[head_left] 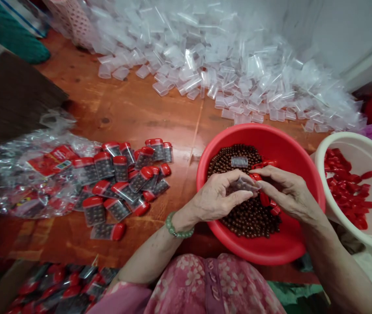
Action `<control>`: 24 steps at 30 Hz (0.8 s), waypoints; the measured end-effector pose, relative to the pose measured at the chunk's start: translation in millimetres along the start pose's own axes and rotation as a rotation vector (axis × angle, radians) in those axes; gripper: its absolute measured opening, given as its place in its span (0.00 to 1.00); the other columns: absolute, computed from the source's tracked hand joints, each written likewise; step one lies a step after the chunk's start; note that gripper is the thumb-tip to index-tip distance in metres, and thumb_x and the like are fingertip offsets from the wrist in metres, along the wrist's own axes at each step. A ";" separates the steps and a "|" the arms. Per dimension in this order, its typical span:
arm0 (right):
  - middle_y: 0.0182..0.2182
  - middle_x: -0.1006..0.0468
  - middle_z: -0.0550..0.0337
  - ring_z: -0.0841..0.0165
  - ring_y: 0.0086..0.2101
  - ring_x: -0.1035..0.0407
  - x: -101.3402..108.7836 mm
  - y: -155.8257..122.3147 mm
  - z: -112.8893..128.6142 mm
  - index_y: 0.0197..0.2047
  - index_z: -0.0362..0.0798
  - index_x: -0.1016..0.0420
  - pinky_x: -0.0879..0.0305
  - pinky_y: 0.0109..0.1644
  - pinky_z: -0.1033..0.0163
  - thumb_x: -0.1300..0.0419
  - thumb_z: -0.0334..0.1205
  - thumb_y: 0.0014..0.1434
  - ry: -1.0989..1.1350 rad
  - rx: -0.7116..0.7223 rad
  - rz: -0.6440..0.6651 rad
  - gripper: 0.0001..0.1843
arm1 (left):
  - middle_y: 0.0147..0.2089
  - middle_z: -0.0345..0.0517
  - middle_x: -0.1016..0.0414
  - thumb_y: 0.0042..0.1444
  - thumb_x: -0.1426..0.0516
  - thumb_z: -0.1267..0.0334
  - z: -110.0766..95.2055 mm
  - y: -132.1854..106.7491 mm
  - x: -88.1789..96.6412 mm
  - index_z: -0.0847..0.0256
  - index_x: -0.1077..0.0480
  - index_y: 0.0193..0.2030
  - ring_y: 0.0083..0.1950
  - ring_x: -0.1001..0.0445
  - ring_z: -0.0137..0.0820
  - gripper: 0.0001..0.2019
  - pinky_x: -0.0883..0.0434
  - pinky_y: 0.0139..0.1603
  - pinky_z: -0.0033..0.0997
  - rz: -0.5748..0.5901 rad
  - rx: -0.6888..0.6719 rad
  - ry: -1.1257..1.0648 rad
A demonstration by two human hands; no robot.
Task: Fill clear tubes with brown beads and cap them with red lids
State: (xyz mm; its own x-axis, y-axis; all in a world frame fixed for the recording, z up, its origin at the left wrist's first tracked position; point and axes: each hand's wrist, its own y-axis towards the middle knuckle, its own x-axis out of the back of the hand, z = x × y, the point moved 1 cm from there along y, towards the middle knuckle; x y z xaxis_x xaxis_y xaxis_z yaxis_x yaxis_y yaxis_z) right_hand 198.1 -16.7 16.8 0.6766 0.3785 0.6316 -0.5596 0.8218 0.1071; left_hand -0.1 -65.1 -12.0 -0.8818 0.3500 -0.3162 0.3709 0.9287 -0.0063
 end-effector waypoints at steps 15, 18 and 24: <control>0.44 0.17 0.57 0.64 0.42 0.21 -8.9 3.2 24.1 0.52 0.56 0.23 0.23 0.48 0.58 0.37 0.37 0.65 -0.165 0.150 -0.272 0.13 | 0.43 0.45 0.24 0.59 0.40 0.65 2.9 3.8 -3.4 0.62 0.29 0.45 0.45 0.23 0.31 0.08 0.26 0.57 0.38 -0.025 0.031 -0.128; 0.41 0.16 0.57 0.64 0.39 0.20 -6.0 4.5 25.8 0.52 0.56 0.22 0.22 0.45 0.57 0.37 0.35 0.65 -0.223 0.206 -0.237 0.13 | 0.43 0.45 0.25 0.61 0.42 0.64 4.4 4.0 -3.1 0.61 0.29 0.44 0.44 0.23 0.31 0.07 0.25 0.54 0.37 -0.039 0.033 -0.117; 0.40 0.16 0.57 0.65 0.39 0.21 -1.8 8.3 25.9 0.50 0.53 0.21 0.23 0.45 0.58 0.36 0.31 0.64 -0.174 0.252 -0.179 0.13 | 0.39 0.44 0.25 0.65 0.45 0.63 4.4 3.0 -1.4 0.62 0.31 0.48 0.40 0.23 0.30 0.08 0.26 0.48 0.33 -0.046 0.028 0.022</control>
State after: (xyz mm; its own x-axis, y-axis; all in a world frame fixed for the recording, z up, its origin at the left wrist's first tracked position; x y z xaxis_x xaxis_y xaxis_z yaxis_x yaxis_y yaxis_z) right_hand 179.8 -21.7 36.5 0.6947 0.1419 0.7051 -0.5551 0.7292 0.4001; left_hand 3.6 -63.3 -15.8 -0.9042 0.3097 -0.2940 0.3374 0.9402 -0.0472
